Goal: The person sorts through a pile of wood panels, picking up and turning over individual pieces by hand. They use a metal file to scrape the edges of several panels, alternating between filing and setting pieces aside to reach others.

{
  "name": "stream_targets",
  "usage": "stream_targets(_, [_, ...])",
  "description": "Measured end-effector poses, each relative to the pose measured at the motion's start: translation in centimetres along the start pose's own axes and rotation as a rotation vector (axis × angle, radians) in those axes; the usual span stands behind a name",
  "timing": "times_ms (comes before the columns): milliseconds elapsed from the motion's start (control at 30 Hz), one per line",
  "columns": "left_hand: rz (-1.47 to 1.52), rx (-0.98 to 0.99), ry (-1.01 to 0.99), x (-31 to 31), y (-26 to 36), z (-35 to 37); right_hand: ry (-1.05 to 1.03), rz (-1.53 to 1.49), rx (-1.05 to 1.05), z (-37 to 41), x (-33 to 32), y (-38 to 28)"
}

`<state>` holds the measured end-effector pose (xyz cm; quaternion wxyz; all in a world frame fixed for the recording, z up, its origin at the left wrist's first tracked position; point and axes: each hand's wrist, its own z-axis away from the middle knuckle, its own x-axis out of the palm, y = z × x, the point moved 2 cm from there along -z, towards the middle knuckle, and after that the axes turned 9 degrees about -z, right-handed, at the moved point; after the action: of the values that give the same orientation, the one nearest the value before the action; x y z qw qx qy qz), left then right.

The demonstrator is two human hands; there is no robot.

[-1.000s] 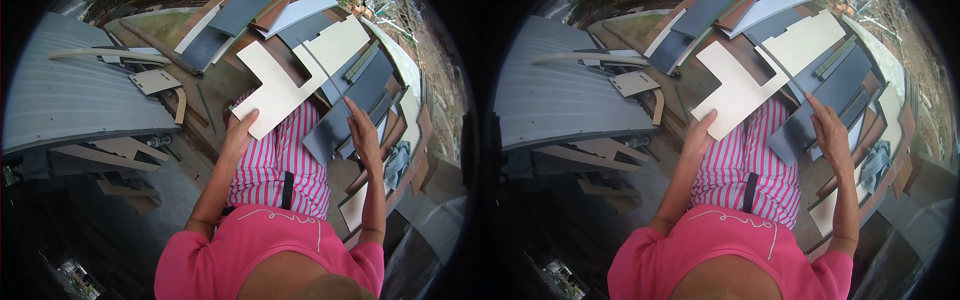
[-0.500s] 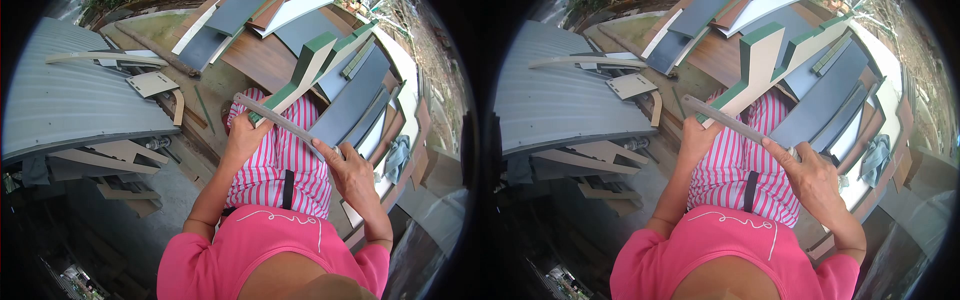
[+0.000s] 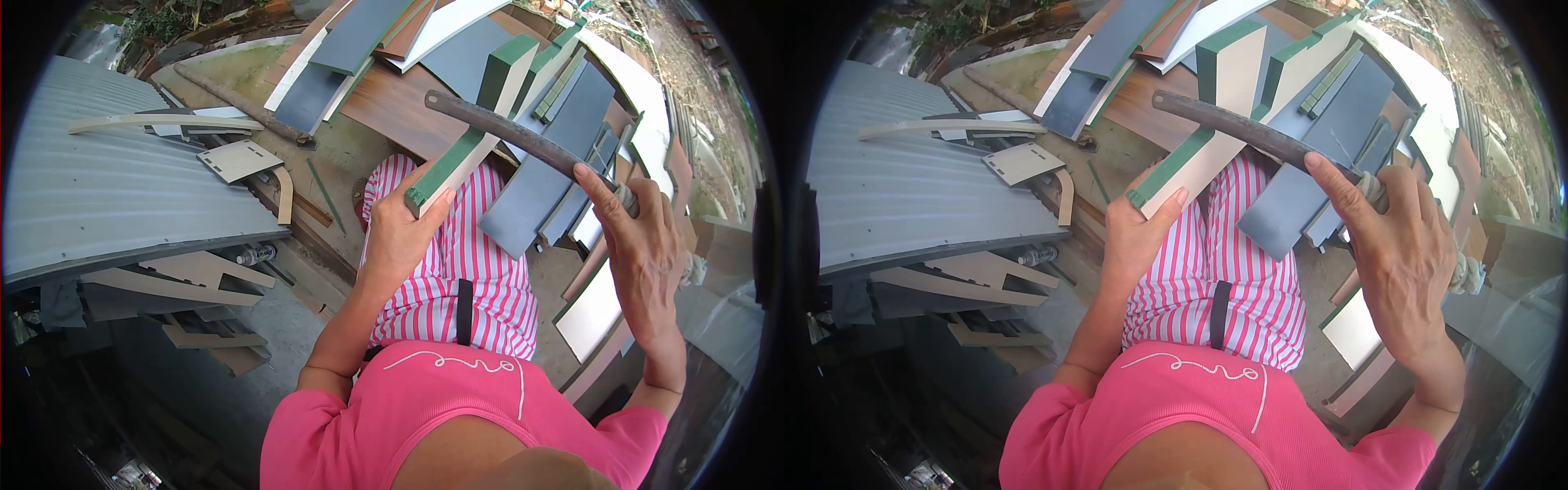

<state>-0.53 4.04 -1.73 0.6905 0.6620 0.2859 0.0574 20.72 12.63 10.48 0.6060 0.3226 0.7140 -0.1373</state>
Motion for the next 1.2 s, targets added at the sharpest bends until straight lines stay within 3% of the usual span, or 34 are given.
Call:
stream_targets(67, [0.012,0.016,0.005,0.3,0.1,0.0,0.062,0.117,-0.037,-0.8,-1.3,0.9])
stream_targets(200, [0.005,-0.001,-0.003,0.1,0.4,0.1,0.156,0.052,0.167,-1.5,-3.2,4.2])
stream_targets(233, [0.005,0.004,-0.01,0.1,0.3,0.2,0.086,0.006,0.236,-1.4,-2.6,5.4])
stream_targets(367, [-0.022,0.028,0.002,0.4,-0.2,0.2,-0.104,-0.277,0.187,-1.3,-1.1,3.9])
stream_targets(467, [-0.028,0.018,-0.007,0.2,-0.3,0.1,0.077,-0.232,0.127,-2.1,1.2,6.0])
stream_targets(533, [-0.035,0.025,-0.024,0.2,-0.3,0.0,0.055,-0.224,0.192,-2.2,2.3,7.5])
stream_targets(600, [-0.034,0.005,0.014,0.2,-0.8,0.1,-0.141,-1.111,0.534,-1.8,4.0,8.0])
stream_targets(633, [-0.036,0.005,0.006,0.3,-0.8,0.1,-0.274,-1.211,0.574,-2.2,3.2,6.9])
stream_targets(700, [0.02,-0.088,0.021,0.2,-1.1,0.1,-0.339,-1.333,0.542,-1.7,5.2,6.1])
stream_targets(867, [0.03,-0.092,0.013,0.2,-1.2,0.2,-0.52,-1.495,0.57,-0.7,7.5,3.9])
stream_targets(933, [-0.003,-0.092,-0.002,0.1,-1.3,0.1,-0.528,-1.443,0.566,1.0,11.1,4.0])
stream_targets(1000, [0.041,-0.11,0.002,0.1,-1.4,0.0,-0.439,-1.031,0.339,2.4,13.5,3.1])
stream_targets(1067, [0.016,-0.103,-0.002,0.2,-1.6,0.1,-0.34,-1.013,0.317,2.9,13.9,2.6])
stream_targets(1133, [-0.015,-0.094,-0.004,0.1,-1.5,0.1,-0.364,-0.437,0.3,2.1,12.5,2.5])
stream_targets(1200, [-0.024,-0.109,-0.002,0.2,-1.0,0.2,-0.322,-0.321,0.295,2.2,13.9,4.5])
